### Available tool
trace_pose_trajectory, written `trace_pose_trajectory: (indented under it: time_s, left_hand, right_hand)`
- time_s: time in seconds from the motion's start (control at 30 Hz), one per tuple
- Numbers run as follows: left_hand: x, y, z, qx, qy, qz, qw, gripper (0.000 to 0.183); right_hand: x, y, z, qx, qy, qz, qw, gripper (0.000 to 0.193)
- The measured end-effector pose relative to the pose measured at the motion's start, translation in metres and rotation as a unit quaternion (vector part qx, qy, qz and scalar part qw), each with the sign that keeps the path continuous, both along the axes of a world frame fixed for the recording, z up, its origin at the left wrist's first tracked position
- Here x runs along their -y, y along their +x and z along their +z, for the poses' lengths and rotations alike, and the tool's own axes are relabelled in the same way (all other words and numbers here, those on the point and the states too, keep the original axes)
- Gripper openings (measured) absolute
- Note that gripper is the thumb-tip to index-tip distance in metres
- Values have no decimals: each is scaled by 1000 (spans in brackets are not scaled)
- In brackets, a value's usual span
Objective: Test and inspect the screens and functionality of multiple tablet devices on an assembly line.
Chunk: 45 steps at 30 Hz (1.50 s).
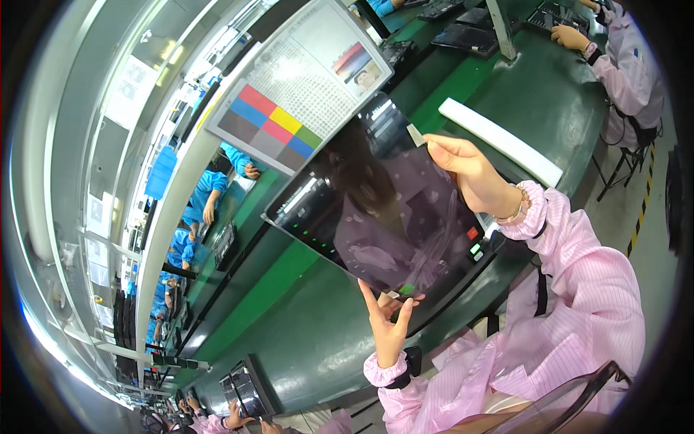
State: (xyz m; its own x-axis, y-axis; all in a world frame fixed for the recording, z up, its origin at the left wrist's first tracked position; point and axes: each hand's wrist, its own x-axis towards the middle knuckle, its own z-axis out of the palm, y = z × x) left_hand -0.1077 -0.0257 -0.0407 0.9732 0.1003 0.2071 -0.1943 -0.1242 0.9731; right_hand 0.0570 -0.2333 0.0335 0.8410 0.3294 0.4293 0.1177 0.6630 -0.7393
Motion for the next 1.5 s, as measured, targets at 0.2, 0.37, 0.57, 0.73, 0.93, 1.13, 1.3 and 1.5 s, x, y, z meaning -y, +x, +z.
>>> trace_pose_trajectory:
  time_s: [0.2, 0.37, 0.57, 0.73, 0.93, 1.13, 1.3, 1.5]
  left_hand:
    - [11, -9, -2, 18, -15, 60, 998, 80]
    - [12, -10, -11, 38, -12, 73, 997, 78]
    - [14, -8, -12, 54, -4, 79, 995, 78]
    - [11, -8, -15, 58, 5, 72, 996, 78]
    - [14, -9, -12, 37, -32, 91, 995, 78]
    - [13, -9, -13, 43, -35, 97, 994, 76]
    - [13, -10, -14, 40, -39, 100, 993, 75]
    - [11, -11, -17, 58, -29, 96, 993, 75]
  right_hand:
    - [-6, -4, 7, -21, 43, 48, 998, 29]
    - [-7, -3, 5, -4, 71, 84, 994, 33]
    - [-6, -2, 4, 5, 68, 89, 994, 34]
    - [-8, -2, 4, -9, 58, 73, 996, 32]
    - [-9, 0, 3, -18, 35, 50, 998, 31]
    - [-9, -2, 6, -18, 28, 47, 998, 30]
    - [-9, 0, 4, -14, 33, 59, 998, 31]
    - [-8, -1, 5, -13, 25, 57, 998, 31]
